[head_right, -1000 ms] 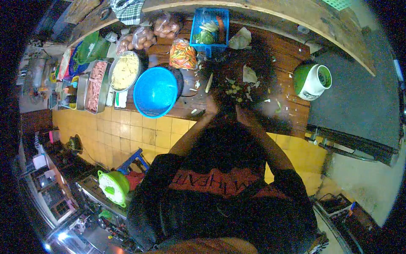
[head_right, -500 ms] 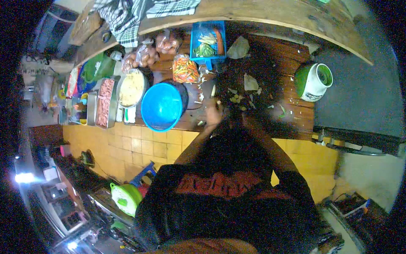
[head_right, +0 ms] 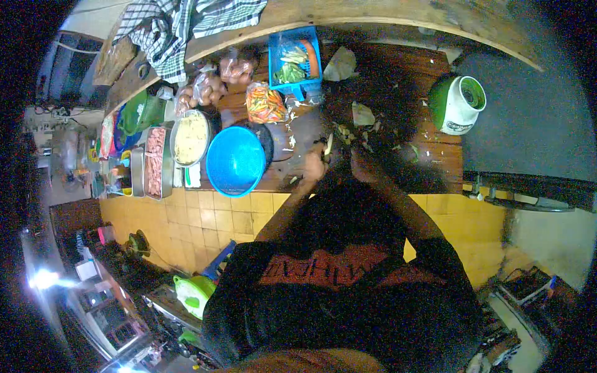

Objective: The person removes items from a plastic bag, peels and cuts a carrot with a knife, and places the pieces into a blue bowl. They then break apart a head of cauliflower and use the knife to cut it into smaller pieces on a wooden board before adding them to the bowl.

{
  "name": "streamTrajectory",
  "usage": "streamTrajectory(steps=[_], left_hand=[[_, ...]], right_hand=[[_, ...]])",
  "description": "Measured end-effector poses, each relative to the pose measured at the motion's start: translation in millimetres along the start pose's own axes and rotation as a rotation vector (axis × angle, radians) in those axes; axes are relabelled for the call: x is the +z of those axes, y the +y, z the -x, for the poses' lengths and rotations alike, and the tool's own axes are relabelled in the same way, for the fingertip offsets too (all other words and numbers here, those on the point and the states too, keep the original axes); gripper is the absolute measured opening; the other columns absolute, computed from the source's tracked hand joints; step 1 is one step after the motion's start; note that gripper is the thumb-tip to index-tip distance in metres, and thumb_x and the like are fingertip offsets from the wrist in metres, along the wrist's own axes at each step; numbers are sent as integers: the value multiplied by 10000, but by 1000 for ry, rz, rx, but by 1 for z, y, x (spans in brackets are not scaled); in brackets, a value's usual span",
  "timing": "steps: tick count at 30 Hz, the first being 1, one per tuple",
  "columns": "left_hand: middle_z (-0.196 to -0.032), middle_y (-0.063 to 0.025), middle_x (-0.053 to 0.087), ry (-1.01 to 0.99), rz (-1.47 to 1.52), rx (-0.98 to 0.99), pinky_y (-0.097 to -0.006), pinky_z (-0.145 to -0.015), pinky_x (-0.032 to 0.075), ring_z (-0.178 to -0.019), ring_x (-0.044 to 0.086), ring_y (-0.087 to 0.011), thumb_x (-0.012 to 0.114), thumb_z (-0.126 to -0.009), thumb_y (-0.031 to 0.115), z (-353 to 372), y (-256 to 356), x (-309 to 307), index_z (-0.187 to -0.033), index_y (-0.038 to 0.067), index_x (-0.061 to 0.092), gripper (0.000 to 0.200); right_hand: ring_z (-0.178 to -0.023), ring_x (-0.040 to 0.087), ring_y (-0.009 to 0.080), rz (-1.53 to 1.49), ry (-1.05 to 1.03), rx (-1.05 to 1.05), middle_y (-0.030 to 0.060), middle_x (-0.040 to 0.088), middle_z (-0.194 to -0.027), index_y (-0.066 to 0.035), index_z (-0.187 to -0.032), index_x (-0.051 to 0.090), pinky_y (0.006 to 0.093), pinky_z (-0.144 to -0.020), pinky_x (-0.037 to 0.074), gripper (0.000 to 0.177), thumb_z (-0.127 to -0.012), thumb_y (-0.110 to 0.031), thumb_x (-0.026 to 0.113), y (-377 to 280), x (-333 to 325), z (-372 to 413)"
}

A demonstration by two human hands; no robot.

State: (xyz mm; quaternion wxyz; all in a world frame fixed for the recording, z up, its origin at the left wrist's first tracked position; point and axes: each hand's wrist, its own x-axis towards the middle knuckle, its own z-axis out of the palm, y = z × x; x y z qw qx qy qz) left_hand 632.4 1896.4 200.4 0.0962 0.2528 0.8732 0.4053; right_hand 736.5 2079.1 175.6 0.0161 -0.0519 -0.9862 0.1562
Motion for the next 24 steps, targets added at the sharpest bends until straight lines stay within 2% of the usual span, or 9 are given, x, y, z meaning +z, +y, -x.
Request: streamTrajectory(steps=[3, 4, 6, 7, 9, 14, 16, 19, 24], left_hand=[[-997, -239, 583, 7, 114, 24, -480, -784, 454, -923, 548, -445, 602, -749, 22, 5, 19, 2, -1033, 35, 572, 287], [-990, -244, 584, 2, 96, -1, -485, -791, 451, -922, 547, -445, 588, -729, 7, 5, 14, 8, -1026, 35, 577, 298], [-990, -245, 585, 39, 108, 5, -484, -797, 452, -923, 547, -444, 586, -727, 7, 8, 14, 12, -1021, 30, 578, 294], [-989, -247, 587, 70, 119, 18, -484, -802, 453, -924, 547, -443, 583, -726, 7, 10, 13, 14, -1015, 25, 579, 290], [-1008, -232, 601, 46, 87, 23, -463, -796, 476, -925, 574, -420, 628, -726, 61, 13, 4, 15, -1061, 35, 575, 340], [-1059, -214, 608, -14, 18, 18, -440, -844, 488, -967, 584, -407, 678, -707, 117, 8, 8, 11, -1141, 41, 563, 455], [-1099, -217, 594, -83, 96, -110, -435, -891, 470, -1012, 568, -403, 686, -705, 136, 11, 15, 7, -1143, 37, 565, 465], [-1139, -211, 582, -57, 51, -3, -437, -915, 459, -1045, 558, -393, 704, -702, 153, 9, 16, 3, -1150, 47, 561, 481], [-1156, -212, 574, -150, 104, -185, -445, -914, 459, -1067, 545, -394, 714, -689, 161, 11, 6, 16, -1217, 63, 524, 570]], right_hand=[[-450, 502, 176, 269, 326, -320, 54, 582, -612, -54, -1183, 568, 326, -400, 382, 388, -858, -266, 568, -2, 1, 3], [-450, 502, 176, 268, 321, -328, 54, 582, -612, -54, -1183, 568, 326, -400, 382, 388, -858, -266, 568, 0, 9, 6], [-660, 604, 207, 1232, 471, -684, 119, 688, -907, -11, -963, 694, 343, -630, 522, 314, -853, -252, 527, 9, 34, 14], [-660, 604, 207, 1230, 471, -694, 119, 688, -907, -11, -963, 694, 343, -630, 522, 314, -853, -252, 527, 6, 24, 13], [-499, 448, 98, 1194, 700, -633, -57, 551, -644, -96, -1075, 645, 244, -423, 335, 296, -895, -295, 518, -6, -7, 9], [-786, 505, 167, 504, 54, -320, 36, 554, -983, -74, -1190, 567, 300, -672, 412, 336, -921, -259, 489, -6, 3, 12], [-900, 529, 194, 297, -211, -158, 73, 555, -1118, -65, -1236, 536, 322, -772, 443, 359, -931, -245, 478, -6, -1, 13], [-1015, 552, 222, 279, -287, -128, 110, 555, -1254, -56, -1282, 505, 345, -872, 474, 385, -941, -230, 467, -10, -7, 13], [-718, 593, 157, 1121, 559, -496, 107, 646, -1095, -60, -1179, 605, 315, -601, 513, 334, -894, -211, 520, -4, -11, 22]])
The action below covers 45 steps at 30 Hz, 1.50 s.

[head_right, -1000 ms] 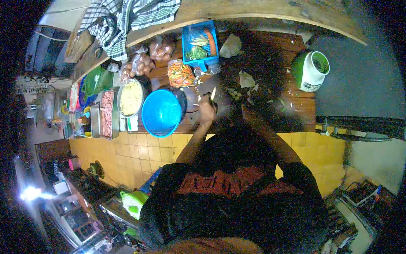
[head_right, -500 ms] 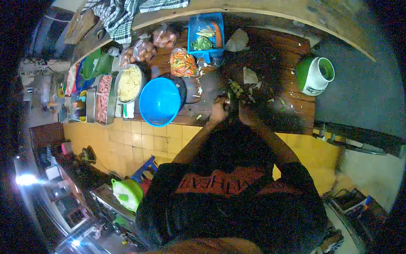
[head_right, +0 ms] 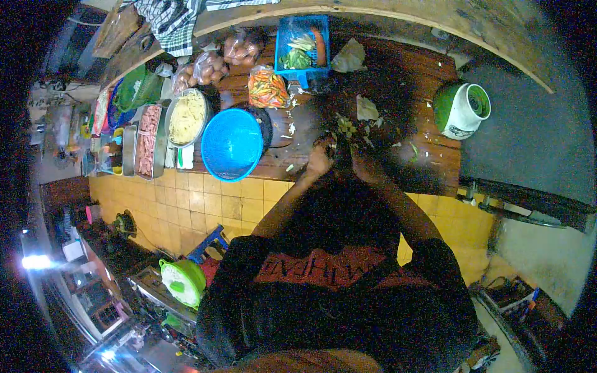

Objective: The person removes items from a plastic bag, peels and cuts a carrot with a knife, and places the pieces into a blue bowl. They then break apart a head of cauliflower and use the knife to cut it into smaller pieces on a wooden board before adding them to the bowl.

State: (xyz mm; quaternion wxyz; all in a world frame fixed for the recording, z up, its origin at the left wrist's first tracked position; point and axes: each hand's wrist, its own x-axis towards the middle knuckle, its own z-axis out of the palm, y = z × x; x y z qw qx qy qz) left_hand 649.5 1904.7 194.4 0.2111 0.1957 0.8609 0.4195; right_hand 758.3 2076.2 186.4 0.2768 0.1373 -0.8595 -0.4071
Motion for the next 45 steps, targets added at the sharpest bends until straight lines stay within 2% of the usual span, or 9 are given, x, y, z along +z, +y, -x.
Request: streamTrajectory(steps=[6, 10, 12, 24, 31, 33, 36, 39, 45], left_hand=[[-1144, -213, 583, 6, -58, 72, -450, -898, 467, -1040, 557, -402, 692, -693, 137, 8, 24, -18, -1254, 63, 505, 595], [-1110, -211, 600, 54, -61, 48, -445, -881, 476, -1013, 570, -402, 673, -682, 94, 9, 27, -17, -1264, 54, 497, 609], [-1106, -208, 604, 101, -55, 127, -440, -881, 477, -1014, 573, -396, 672, -680, 100, 5, 15, -8, -1253, 54, 508, 598], [-968, -171, 637, 95, -7, 97, -431, -803, 488, -912, 597, -369, 723, -673, 178, 6, 8, -4, -985, 62, 608, 352], [-908, -164, 623, 131, 7, 186, -410, -769, 498, -863, 599, -367, 708, -664, 138, 9, 9, -3, -971, 67, 599, 333], [-907, -162, 621, 186, 7, 188, -409, -763, 499, -853, 599, -369, 698, -668, 120, 12, 9, 0, -969, 64, 598, 323], [-888, -161, 618, 221, 30, 188, -413, -758, 496, -845, 601, -369, 681, -677, 88, 15, 19, -7, -965, 68, 601, 300], [-859, -155, 624, 196, 54, 181, -413, -761, 493, -849, 612, -350, 666, -688, 65, 8, -1, 4, -953, 75, 608, 271], [-788, -130, 622, 212, -62, 20, -414, -709, 488, -783, 624, -305, 637, -698, 40, 12, -13, 14, -897, 93, 601, 209]], right_hand=[[-651, 633, 320, -1207, -895, 330, 191, 658, -889, -6, -1219, 525, 452, -541, 492, 377, -920, -216, 434, -53, 49, 40], [-589, 534, 161, -500, -21, 136, 80, 666, -944, -117, -1290, 517, 319, -493, 476, 404, -896, -204, 500, -35, 25, 23], [-847, 633, 390, -1197, -1218, 277, 224, 625, -1058, -58, -1343, 397, 506, -736, 506, 446, -945, -259, 385, -8, 3, 2], [-824, 653, 251, -682, -145, 62, 170, 616, -1116, -88, -1328, 462, 398, -641, 539, 487, -911, -336, 489, -62, 53, 84], [-625, 637, 217, -915, -907, 103, 134, 668, -866, -27, -1293, 488, 380, -488, 511, 488, -865, -248, 564, -16, 0, 34], [-569, 622, 220, -1042, 6, 179, 110, 637, -700, -31, -1300, 472, 391, -453, 497, 483, -876, -249, 546, -36, 28, 62], [-1203, 475, 352, -1350, -1033, 278, 208, 502, -1293, -27, -1279, 475, 443, -1024, 372, 424, -978, -292, 339, 43, -39, -17], [-744, 645, 320, -1072, -1033, 36, 225, 621, -1056, -22, -1363, 374, 434, -581, 527, 555, -880, -257, 513, -25, 18, 46], [-1035, 565, 427, -1397, -993, 220, 278, 514, -1233, -30, -1392, 319, 537, -915, 420, 569, -939, -369, 381, 34, -28, -8]])
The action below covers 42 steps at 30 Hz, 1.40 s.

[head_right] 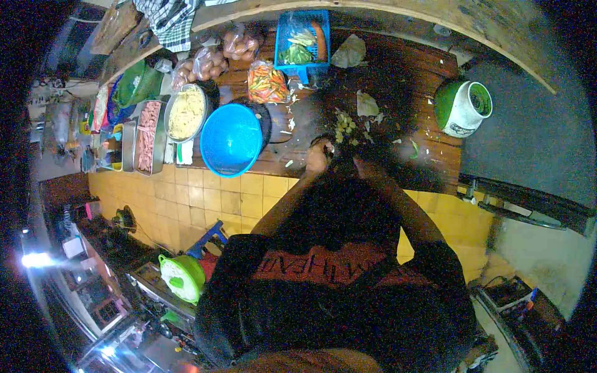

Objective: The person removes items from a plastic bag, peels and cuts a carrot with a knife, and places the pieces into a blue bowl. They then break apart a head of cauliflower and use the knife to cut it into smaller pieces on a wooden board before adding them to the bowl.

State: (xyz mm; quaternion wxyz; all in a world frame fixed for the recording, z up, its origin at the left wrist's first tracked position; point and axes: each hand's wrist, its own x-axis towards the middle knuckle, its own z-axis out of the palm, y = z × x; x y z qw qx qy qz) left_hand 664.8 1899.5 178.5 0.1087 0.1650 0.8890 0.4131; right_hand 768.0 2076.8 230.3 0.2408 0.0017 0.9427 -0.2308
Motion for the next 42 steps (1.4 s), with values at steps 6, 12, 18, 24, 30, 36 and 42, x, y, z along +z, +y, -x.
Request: streamTrajectory(steps=[6, 12, 18, 24, 30, 36, 42], left_hand=[[-848, -156, 637, -82, 59, 135, -472, -695, 478, -810, 618, -346, 598, -767, 101, 4, -3, -8, -986, 118, 573, 221], [-888, -238, 602, -56, -62, 71, -475, -685, 476, -795, 588, -441, 594, -743, 74, 1, 20, -11, -1017, 32, 549, 281], [-875, -246, 553, 143, -99, 181, -468, -736, 443, -835, 539, -416, 582, -770, 70, -27, 23, -34, -1096, -10, 492, 348], [-1306, -284, 377, 9, -229, 384, -540, -1006, 277, -1213, 349, -450, 652, -776, 370, -46, 48, -12, -1285, -63, 375, 724], [-1401, -273, 280, -272, -146, 205, -568, -1050, 213, -1308, 242, -430, 649, -759, 468, -74, 61, 29, -1368, -15, 314, 846], [-1119, -178, 505, -50, -483, 661, -503, -826, 416, -1066, 467, -351, 603, -768, 234, -86, 17, 50, -1017, 28, 589, 324], [-1020, -119, 567, 31, -394, 776, -389, -761, 493, -919, 572, -282, 599, -761, 198, -87, 13, 42, -968, 47, 603, 256]], right_hand=[[-1100, 532, 424, -250, 391, 50, 292, 547, -1172, -34, -1359, 373, 518, -998, 356, 553, -950, -405, 351, 30, 44, -12], [-878, 614, 436, 70, -161, 179, 249, 637, -936, -33, -1233, 503, 493, -806, 489, 435, -930, -334, 416, 30, 38, -15], [-936, 607, 429, -234, 263, 1, 277, 614, -1023, -16, -1248, 503, 474, -820, 496, 468, -924, -346, 429, 54, 57, -9], [-1063, 540, 438, -297, 356, 295, 289, 566, -1129, 65, -1222, 484, 476, -909, 437, 517, -934, -363, 447, 40, 9, 22], [-969, 561, 453, -463, 475, 289, 291, 585, -1041, 13, -1181, 510, 498, -827, 446, 445, -922, -348, 504, 40, -7, 47], [-840, 579, 438, -408, 358, 669, 283, 594, -949, -43, -1155, 538, 502, -749, 467, 346, -909, -287, 535, 89, 62, 66], [-884, 590, 435, -415, 648, 373, 272, 606, -987, -49, -1156, 547, 489, -712, 484, 336, -910, -278, 536, 72, 30, 74]])
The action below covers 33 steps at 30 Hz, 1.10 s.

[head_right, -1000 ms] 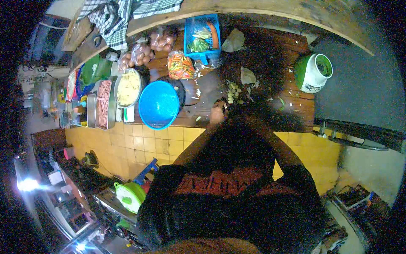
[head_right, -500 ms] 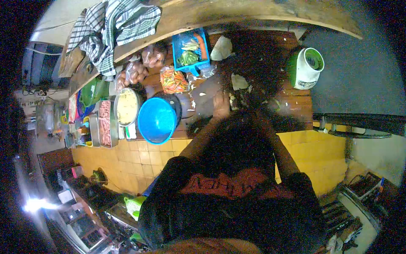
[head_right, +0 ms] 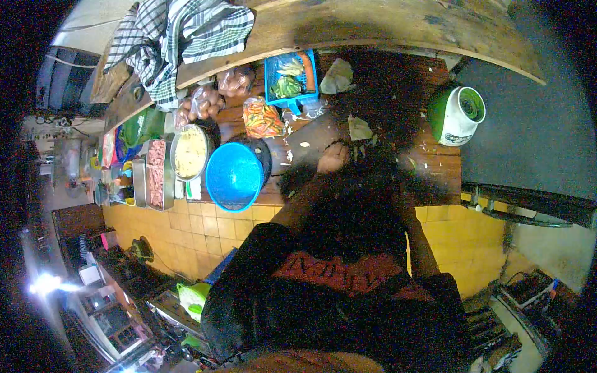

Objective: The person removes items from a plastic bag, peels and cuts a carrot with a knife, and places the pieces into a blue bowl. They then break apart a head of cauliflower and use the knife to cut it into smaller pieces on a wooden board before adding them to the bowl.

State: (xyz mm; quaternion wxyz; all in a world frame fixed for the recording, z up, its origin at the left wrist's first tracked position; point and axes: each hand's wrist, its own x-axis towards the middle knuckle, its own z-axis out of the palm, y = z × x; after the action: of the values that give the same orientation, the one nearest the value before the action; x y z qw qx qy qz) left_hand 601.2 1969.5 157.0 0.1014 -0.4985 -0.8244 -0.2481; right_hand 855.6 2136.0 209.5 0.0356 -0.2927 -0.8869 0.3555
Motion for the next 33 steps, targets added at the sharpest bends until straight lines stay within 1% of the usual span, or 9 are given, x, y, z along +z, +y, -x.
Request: streamTrajectory(steps=[5, 8, 10, 11, 15, 17, 19, 24, 33], left_hand=[[-1040, -138, 594, -79, 154, -138, -383, -776, 516, -945, 596, -289, 610, -758, 204, 8, -5, -14, -1004, 63, 609, 283], [-1030, -158, 615, -74, -46, 249, -387, -775, 513, -931, 608, -311, 606, -776, 194, 18, -33, 18, -1021, 60, 620, 279], [-1014, -210, 637, -171, 334, -260, -479, -779, 505, -863, 620, -392, 512, -892, 328, -4, -19, -20, -1036, 32, 627, 349], [-870, -156, 657, -216, 317, -487, -365, -756, 511, -823, 634, -290, 649, -779, 126, -21, 6, -66, -948, 33, 647, 193], [-738, -26, 641, 401, 1064, -677, -248, -526, 471, -614, 581, -115, 669, -825, 118, -18, -13, -56, -890, 34, 645, 109], [-724, -8, 624, 336, 1400, -1182, -220, -424, 406, -542, 535, -82, 667, -836, 121, -29, -12, -110, -876, 53, 637, 85], [-740, -2, 613, 578, 1582, -1062, -210, -409, 402, -521, 517, -72, 664, -852, 139, -17, -28, -143, -945, 43, 619, 140], [-788, -28, 611, 1025, 1025, -1144, -242, -497, 437, -592, 538, -109, 619, -879, 168, 39, -83, -241, -987, 31, 622, 175], [-878, -215, 666, 315, -298, -1038, -427, -687, 479, -752, 635, -332, 644, -848, 248, 126, -119, -248, -914, -12, 682, 271]], right_hand=[[-898, 594, 426, 129, 19, -64, 260, 606, -1017, -23, -1120, 560, 476, -748, 478, 313, -902, -247, 549, 5, 3, -10], [-904, 596, 418, 3, 35, -77, 255, 599, -1050, -16, -1141, 553, 466, -771, 478, 325, -898, -232, 553, 6, 5, -10], [-915, 596, 415, 43, -12, -46, 254, 594, -1068, -12, -1164, 545, 459, -780, 479, 342, -898, -226, 552, 13, 8, -10], [-938, 587, 415, -37, -25, -105, 255, 588, -1085, -4, -1180, 537, 457, -799, 475, 357, -898, -222, 550, 6, 6, -10], [-1002, 558, 415, -9, 99, -361, 256, 579, -1106, 7, -1202, 530, 454, -858, 456, 377, -899, -215, 545, -19, 5, -16], [-1019, 551, 415, 6, 61, -339, 258, 573, -1119, 8, -1204, 529, 454, -872, 449, 374, -899, -208, 541, -13, 11, -21], [-1036, 543, 416, 16, 23, -309, 259, 567, -1131, 9, -1207, 528, 455, -886, 442, 372, -899, -201, 537, -17, 15, -20], [-962, 584, 416, 52, -101, -183, 258, 608, -1037, 14, -1132, 564, 442, -839, 461, 360, -895, -257, 548, -38, 0, -25], [-861, 591, 423, 58, 117, -243, 265, 612, -941, 31, -1070, 572, 451, -773, 472, 388, -893, -314, 554, -26, 21, -30]])
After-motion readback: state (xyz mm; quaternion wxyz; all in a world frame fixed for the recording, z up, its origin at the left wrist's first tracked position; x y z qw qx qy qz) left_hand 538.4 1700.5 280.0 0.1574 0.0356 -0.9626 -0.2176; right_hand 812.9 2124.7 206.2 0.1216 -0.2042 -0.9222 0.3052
